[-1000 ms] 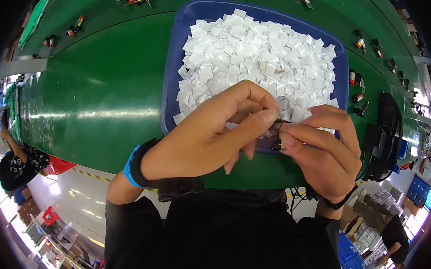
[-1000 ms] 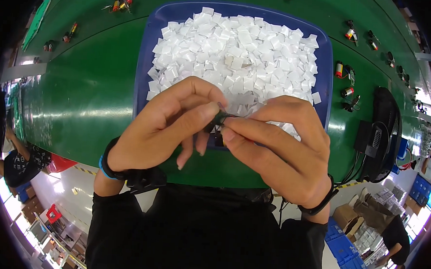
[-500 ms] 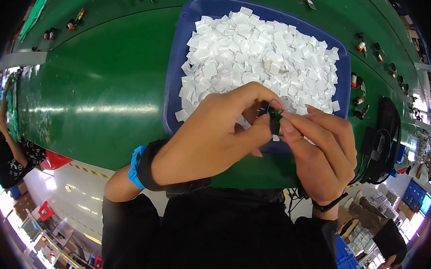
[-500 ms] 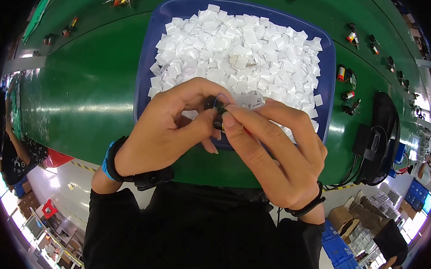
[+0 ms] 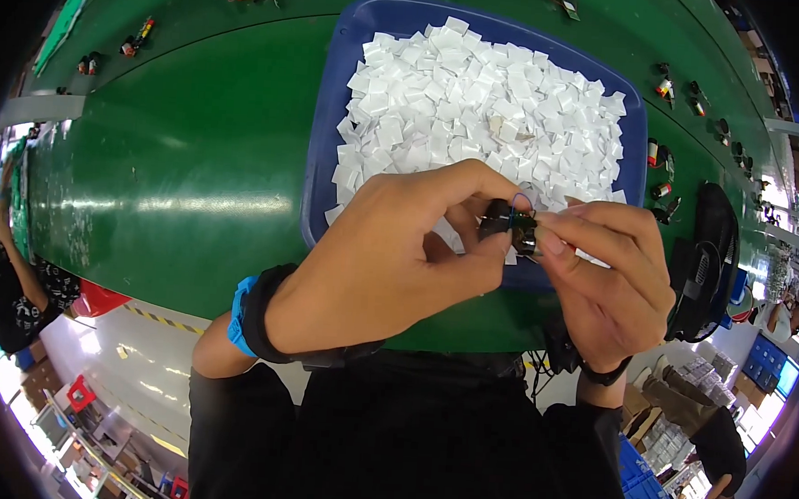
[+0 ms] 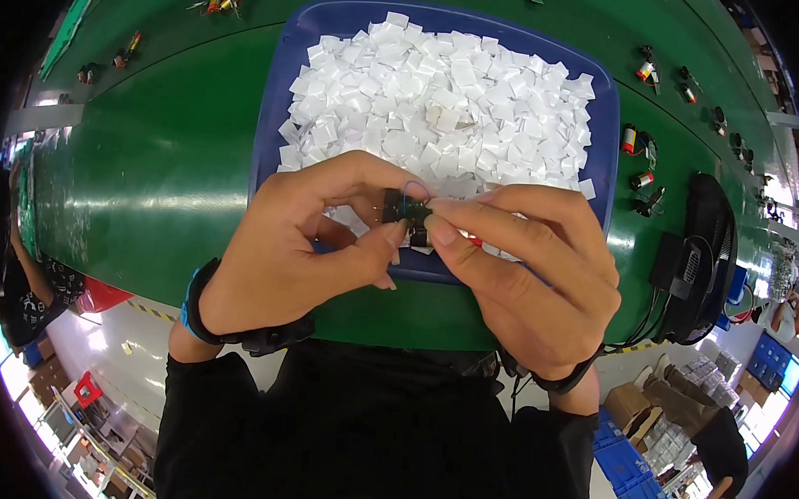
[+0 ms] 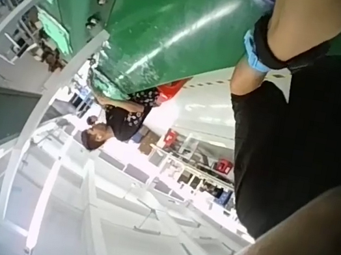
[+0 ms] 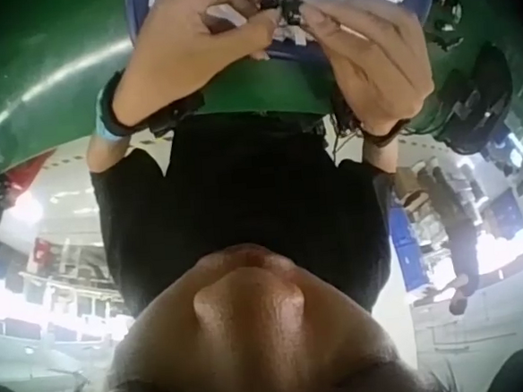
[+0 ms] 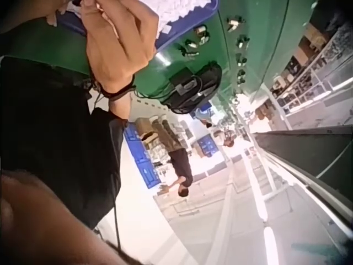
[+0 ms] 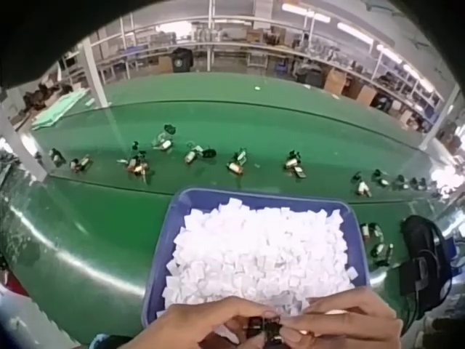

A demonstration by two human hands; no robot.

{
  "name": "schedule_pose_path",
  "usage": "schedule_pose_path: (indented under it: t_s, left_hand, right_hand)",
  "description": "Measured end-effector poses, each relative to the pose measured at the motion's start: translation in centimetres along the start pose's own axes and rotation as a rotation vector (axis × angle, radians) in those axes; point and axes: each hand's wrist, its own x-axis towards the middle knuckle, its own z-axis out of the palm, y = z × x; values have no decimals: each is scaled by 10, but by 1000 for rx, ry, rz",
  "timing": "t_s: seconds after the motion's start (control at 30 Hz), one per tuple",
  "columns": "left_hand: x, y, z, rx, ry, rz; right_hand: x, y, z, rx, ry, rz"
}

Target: The person assembles electronic components by picking up a circuit board and a battery, wrapping them together with a white adhesive strip, and placing the finished unit on the table.

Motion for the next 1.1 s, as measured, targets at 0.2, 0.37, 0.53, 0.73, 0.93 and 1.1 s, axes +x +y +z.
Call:
schedule_pose_path:
  t_s: [0.2, 0.37, 0.53, 0.73, 0.93, 1.1]
  left_hand:
    - [1, -6, 6, 30, 43, 135]
    - [3, -6, 6, -27, 61, 10]
    - [2, -5, 5, -92, 24, 98]
    - [2, -5, 5, -247, 58, 169]
    - [2, -5, -1, -306, 88, 259]
    - [1, -8, 5, -197, 80, 302]
  right_hand:
    - [0, 2, 2, -93, 50, -12]
    - [2, 3, 0, -96, 21, -11]
    - [6, 1, -7, -102, -48, -88]
    - [17, -6, -11, -55, 10, -62]
    - [-5, -14, -20, 277, 21, 357]
    - [-8, -20, 0, 523, 60, 492]
